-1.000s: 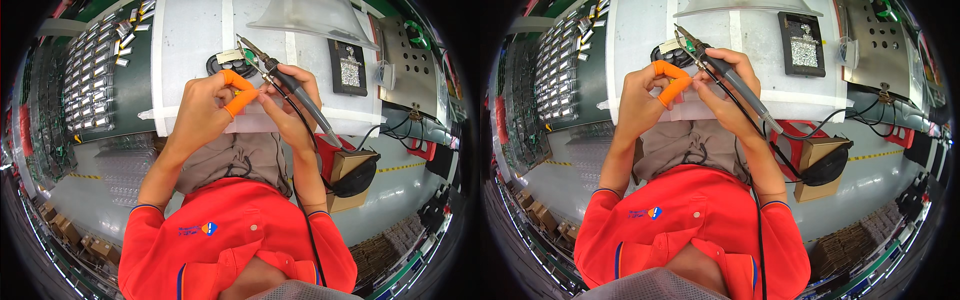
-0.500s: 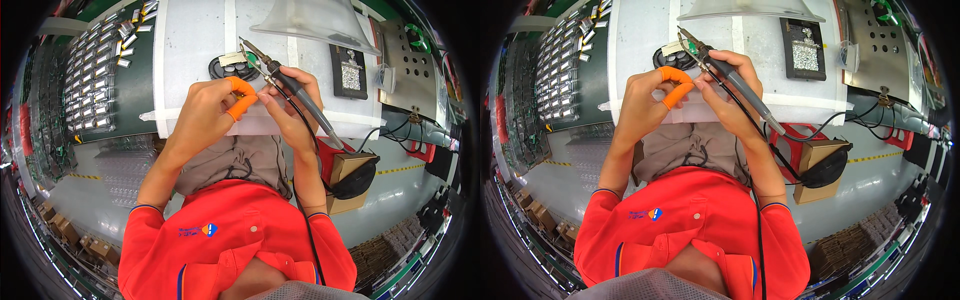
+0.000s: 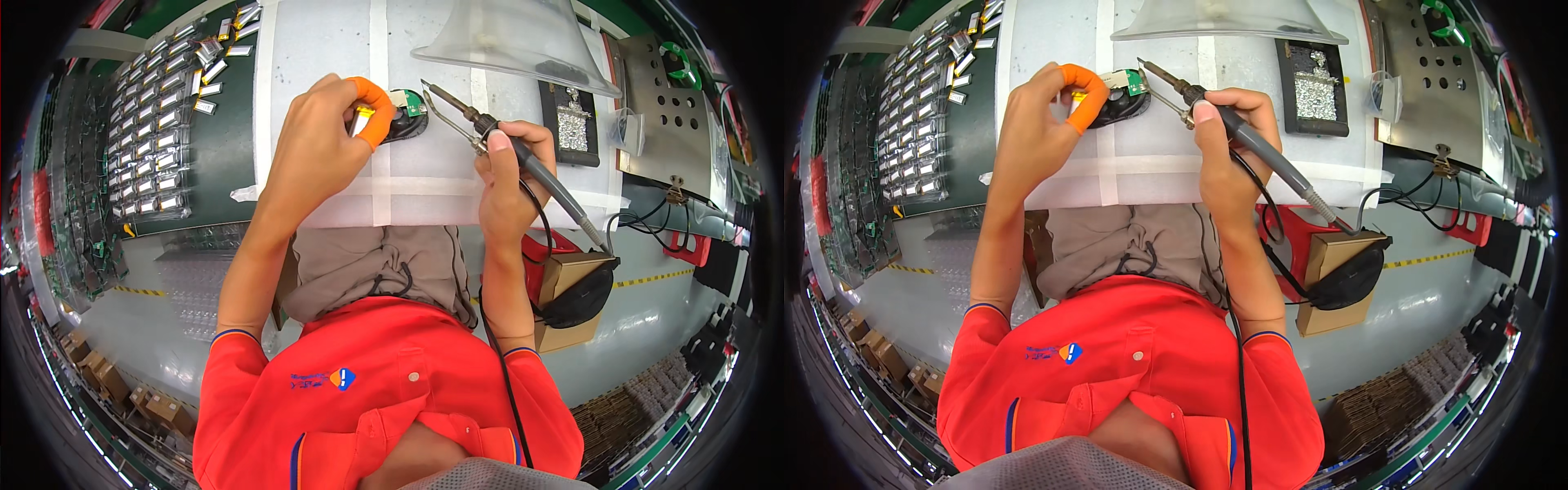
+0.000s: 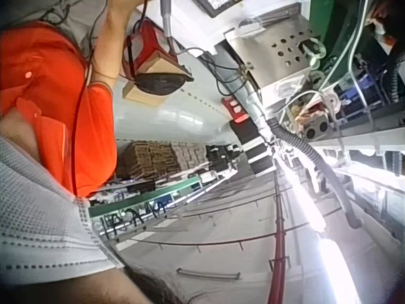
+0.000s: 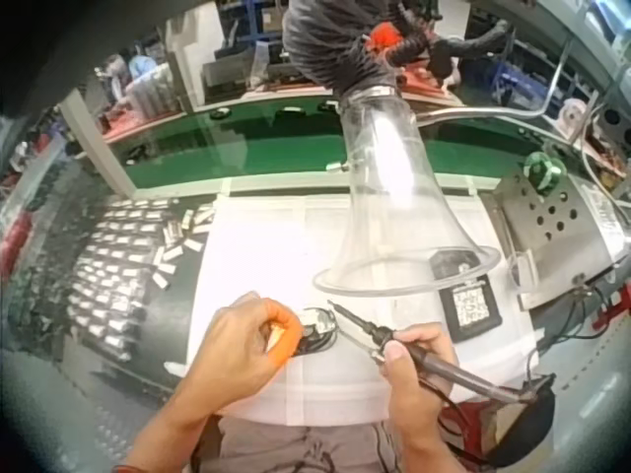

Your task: Soldering small electronic components onto a PCB at an assembly station.

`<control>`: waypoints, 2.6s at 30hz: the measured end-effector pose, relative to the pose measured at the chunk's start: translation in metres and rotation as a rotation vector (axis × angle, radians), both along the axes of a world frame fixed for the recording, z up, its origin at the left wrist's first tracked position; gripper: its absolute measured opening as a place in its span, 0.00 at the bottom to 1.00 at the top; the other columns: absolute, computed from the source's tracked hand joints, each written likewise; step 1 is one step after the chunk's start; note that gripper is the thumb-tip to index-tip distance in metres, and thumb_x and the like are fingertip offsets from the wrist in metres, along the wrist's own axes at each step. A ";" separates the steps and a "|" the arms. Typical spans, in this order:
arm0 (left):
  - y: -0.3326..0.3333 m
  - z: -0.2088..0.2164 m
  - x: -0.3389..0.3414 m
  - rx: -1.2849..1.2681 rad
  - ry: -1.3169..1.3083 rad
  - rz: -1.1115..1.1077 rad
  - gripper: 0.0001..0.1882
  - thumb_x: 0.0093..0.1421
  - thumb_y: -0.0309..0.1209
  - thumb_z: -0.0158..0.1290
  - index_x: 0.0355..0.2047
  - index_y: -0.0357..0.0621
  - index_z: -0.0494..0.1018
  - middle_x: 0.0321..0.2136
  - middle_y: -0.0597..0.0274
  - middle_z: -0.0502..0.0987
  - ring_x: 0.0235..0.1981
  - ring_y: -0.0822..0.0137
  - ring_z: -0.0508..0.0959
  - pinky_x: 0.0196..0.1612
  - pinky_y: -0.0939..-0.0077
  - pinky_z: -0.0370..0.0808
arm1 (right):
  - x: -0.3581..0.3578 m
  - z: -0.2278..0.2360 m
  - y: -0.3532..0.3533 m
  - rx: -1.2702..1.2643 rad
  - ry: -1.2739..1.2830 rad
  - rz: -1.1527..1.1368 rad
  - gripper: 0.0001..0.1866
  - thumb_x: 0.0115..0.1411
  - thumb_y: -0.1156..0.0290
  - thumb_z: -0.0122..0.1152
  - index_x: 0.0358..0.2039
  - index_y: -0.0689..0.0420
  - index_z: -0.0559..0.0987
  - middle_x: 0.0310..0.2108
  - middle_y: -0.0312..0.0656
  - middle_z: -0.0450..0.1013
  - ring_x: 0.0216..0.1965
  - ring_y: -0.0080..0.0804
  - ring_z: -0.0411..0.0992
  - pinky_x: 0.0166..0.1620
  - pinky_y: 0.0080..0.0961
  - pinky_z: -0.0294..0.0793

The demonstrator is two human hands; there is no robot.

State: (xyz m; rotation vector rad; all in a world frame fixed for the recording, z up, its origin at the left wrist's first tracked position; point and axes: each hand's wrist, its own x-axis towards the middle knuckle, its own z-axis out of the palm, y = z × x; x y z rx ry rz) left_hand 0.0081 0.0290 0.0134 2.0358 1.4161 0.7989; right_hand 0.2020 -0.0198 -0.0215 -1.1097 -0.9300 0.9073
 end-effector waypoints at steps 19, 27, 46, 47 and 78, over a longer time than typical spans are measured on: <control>0.011 -0.019 0.011 0.119 0.008 -0.006 0.06 0.49 0.19 0.58 0.29 0.35 0.76 0.30 0.60 0.74 0.33 0.60 0.73 0.34 0.71 0.68 | 0.000 -0.008 -0.002 0.070 0.000 0.012 0.08 0.55 0.79 0.58 0.31 0.57 0.66 0.21 0.32 0.63 0.18 0.13 0.57 0.20 0.12 0.56; 0.009 -0.019 0.015 0.138 0.007 0.022 0.06 0.46 0.20 0.61 0.27 0.34 0.78 0.26 0.59 0.72 0.29 0.61 0.69 0.33 0.68 0.68 | -0.001 -0.008 -0.002 0.072 -0.005 0.014 0.09 0.55 0.81 0.57 0.31 0.57 0.66 0.21 0.33 0.63 0.19 0.13 0.58 0.21 0.12 0.57; 0.017 -0.008 0.018 0.134 0.096 -0.041 0.04 0.46 0.23 0.60 0.25 0.35 0.79 0.24 0.56 0.73 0.29 0.58 0.71 0.33 0.66 0.69 | 0.013 -0.003 -0.012 0.151 -0.078 -0.152 0.09 0.52 0.80 0.54 0.32 0.58 0.66 0.22 0.34 0.61 0.20 0.16 0.57 0.24 0.12 0.57; 0.017 -0.007 0.018 0.141 0.101 -0.039 0.04 0.46 0.23 0.60 0.25 0.36 0.79 0.24 0.56 0.73 0.29 0.58 0.71 0.33 0.66 0.68 | 0.018 -0.002 -0.015 0.153 -0.086 -0.164 0.09 0.52 0.80 0.54 0.32 0.58 0.66 0.22 0.34 0.61 0.20 0.16 0.57 0.24 0.12 0.57; 0.011 -0.018 0.013 0.077 -0.014 -0.005 0.05 0.51 0.22 0.59 0.25 0.34 0.75 0.29 0.62 0.75 0.28 0.64 0.72 0.31 0.74 0.69 | 0.020 0.006 -0.031 0.081 -0.064 -0.087 0.10 0.54 0.76 0.59 0.34 0.58 0.67 0.27 0.38 0.64 0.21 0.17 0.60 0.23 0.15 0.60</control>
